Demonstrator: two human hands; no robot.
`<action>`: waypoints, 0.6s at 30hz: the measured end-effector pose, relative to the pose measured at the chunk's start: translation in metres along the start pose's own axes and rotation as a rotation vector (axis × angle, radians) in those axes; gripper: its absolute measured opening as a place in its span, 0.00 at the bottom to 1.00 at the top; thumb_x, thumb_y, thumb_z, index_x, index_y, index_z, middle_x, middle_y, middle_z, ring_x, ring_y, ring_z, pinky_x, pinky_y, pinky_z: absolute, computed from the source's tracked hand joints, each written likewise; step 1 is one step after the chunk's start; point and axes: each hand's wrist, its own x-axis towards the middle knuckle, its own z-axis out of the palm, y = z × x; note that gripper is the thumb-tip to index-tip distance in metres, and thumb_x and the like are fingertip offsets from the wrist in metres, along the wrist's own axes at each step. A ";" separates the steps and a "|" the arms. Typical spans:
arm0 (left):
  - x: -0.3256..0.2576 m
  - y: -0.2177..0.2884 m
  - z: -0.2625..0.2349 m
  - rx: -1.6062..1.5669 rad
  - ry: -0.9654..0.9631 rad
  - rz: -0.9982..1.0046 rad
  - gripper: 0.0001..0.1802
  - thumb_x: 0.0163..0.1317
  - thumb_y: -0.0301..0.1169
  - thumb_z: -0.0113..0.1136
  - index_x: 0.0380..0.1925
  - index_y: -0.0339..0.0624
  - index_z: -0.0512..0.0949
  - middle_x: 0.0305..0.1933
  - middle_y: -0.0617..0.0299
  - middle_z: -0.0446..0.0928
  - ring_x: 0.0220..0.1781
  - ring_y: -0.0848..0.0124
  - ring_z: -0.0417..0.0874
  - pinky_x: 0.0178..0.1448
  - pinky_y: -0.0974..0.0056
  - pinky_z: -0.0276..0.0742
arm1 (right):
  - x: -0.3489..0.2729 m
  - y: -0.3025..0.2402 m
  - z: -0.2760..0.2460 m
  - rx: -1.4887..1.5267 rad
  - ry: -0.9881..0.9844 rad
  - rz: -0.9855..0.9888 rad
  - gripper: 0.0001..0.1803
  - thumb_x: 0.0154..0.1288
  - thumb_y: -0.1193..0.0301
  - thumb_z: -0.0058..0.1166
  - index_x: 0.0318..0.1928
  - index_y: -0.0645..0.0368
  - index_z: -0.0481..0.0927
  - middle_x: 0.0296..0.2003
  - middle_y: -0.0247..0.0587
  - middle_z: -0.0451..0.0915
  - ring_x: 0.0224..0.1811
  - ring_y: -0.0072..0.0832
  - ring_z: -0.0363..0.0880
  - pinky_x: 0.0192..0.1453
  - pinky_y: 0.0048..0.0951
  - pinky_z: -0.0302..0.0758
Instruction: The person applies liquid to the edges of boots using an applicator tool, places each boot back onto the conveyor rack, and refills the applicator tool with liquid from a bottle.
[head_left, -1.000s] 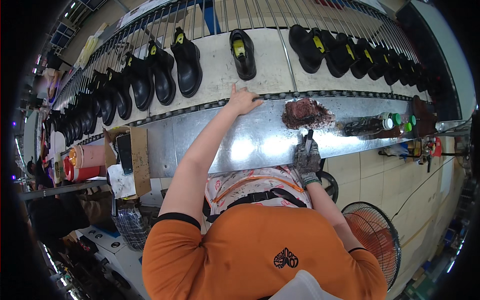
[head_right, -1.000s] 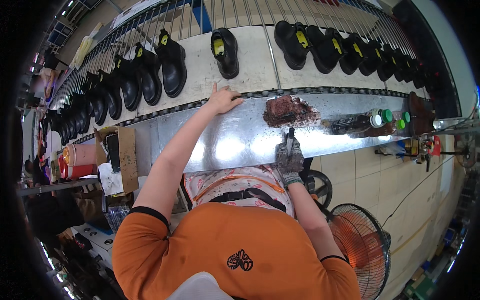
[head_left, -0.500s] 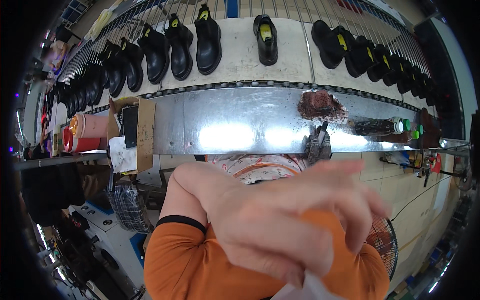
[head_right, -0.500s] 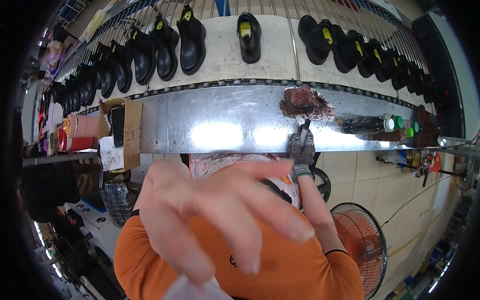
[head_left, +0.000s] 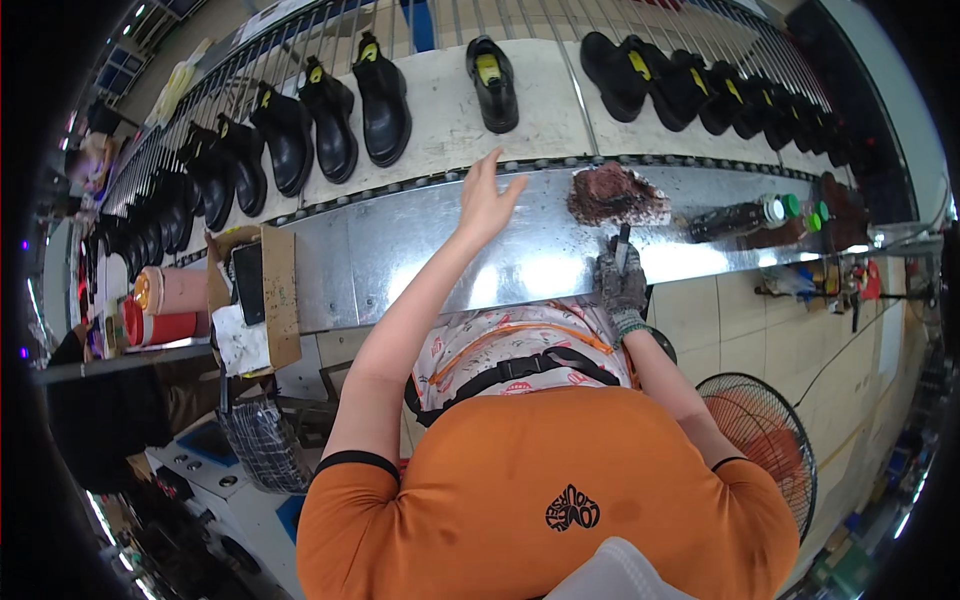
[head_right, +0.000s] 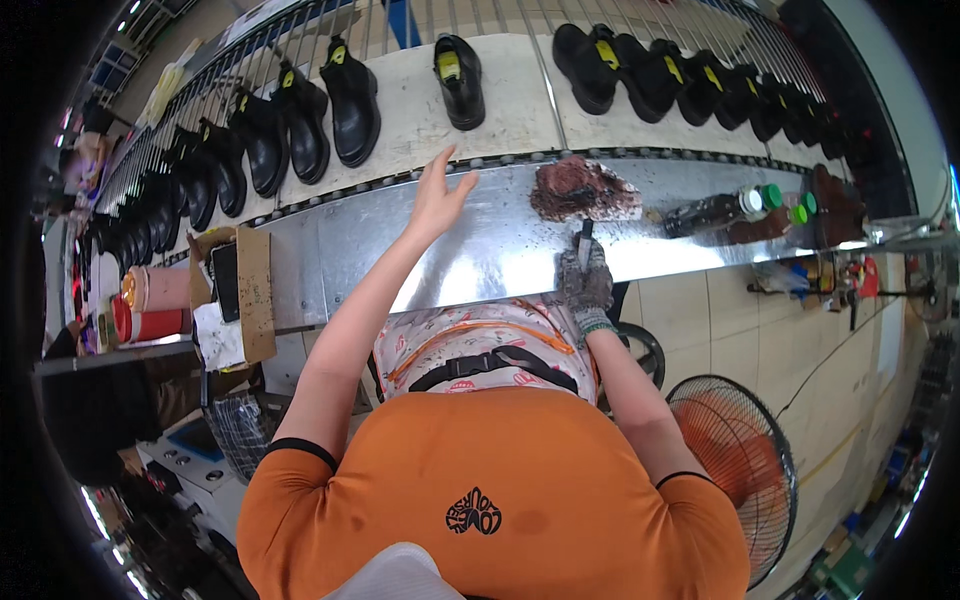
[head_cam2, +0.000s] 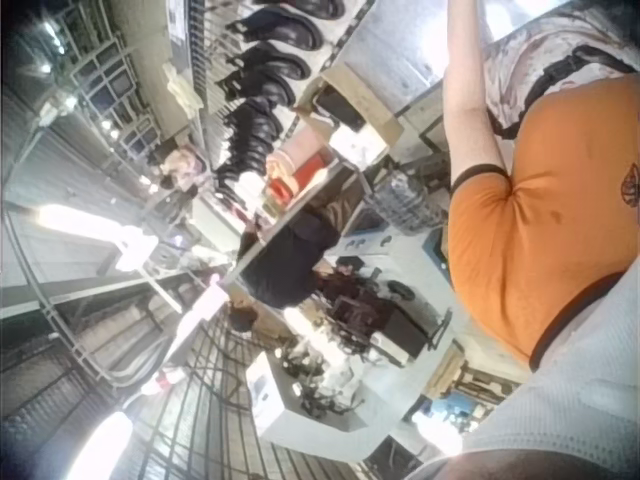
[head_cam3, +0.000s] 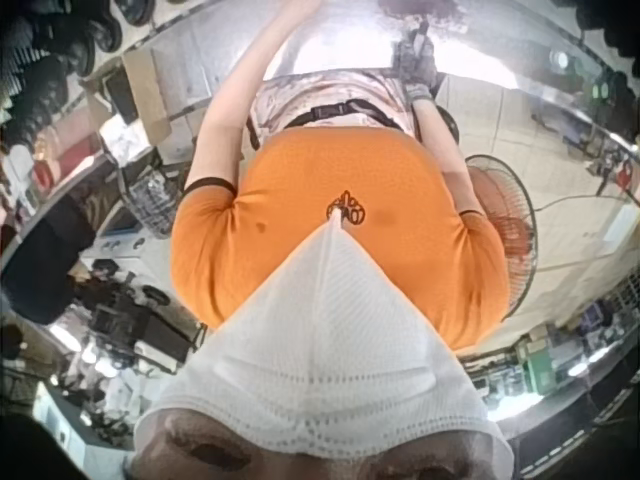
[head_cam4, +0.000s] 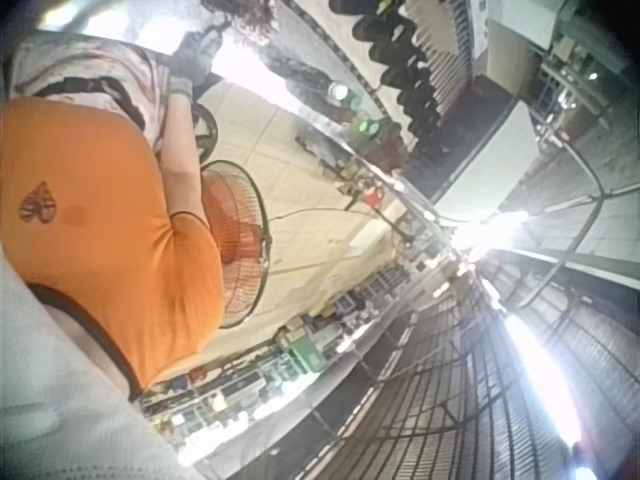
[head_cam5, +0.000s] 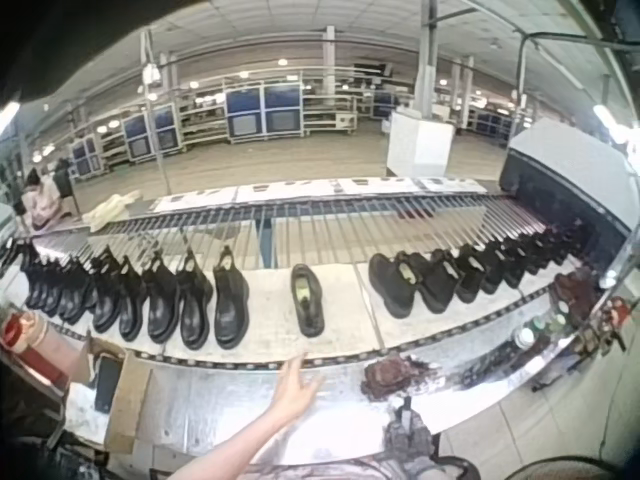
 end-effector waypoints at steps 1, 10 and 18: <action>-0.009 -0.029 0.006 0.350 0.066 -0.036 0.32 0.57 0.44 0.59 0.60 0.44 0.65 0.63 0.43 0.62 0.66 0.52 0.61 0.69 0.49 0.52 | -0.006 -0.014 0.008 -0.191 0.009 -0.075 0.14 0.67 0.71 0.47 0.52 0.53 0.72 0.28 0.32 0.75 0.23 0.20 0.72 0.23 0.24 0.70; -0.046 -0.093 0.007 0.797 0.058 0.131 0.31 0.57 0.48 0.55 0.61 0.52 0.68 0.69 0.43 0.54 0.72 0.50 0.51 0.72 0.44 0.40 | -0.038 -0.057 0.005 -0.014 -0.126 0.226 0.15 0.63 0.71 0.52 0.51 0.55 0.72 0.31 0.32 0.77 0.25 0.16 0.73 0.25 0.20 0.71; -0.047 -0.091 0.004 0.760 0.049 0.134 0.30 0.59 0.47 0.54 0.60 0.50 0.68 0.69 0.42 0.54 0.72 0.49 0.51 0.72 0.44 0.39 | -0.039 -0.059 0.035 -0.435 -0.308 -0.049 0.21 0.55 0.58 0.54 0.46 0.55 0.76 0.39 0.47 0.79 0.42 0.42 0.79 0.48 0.37 0.74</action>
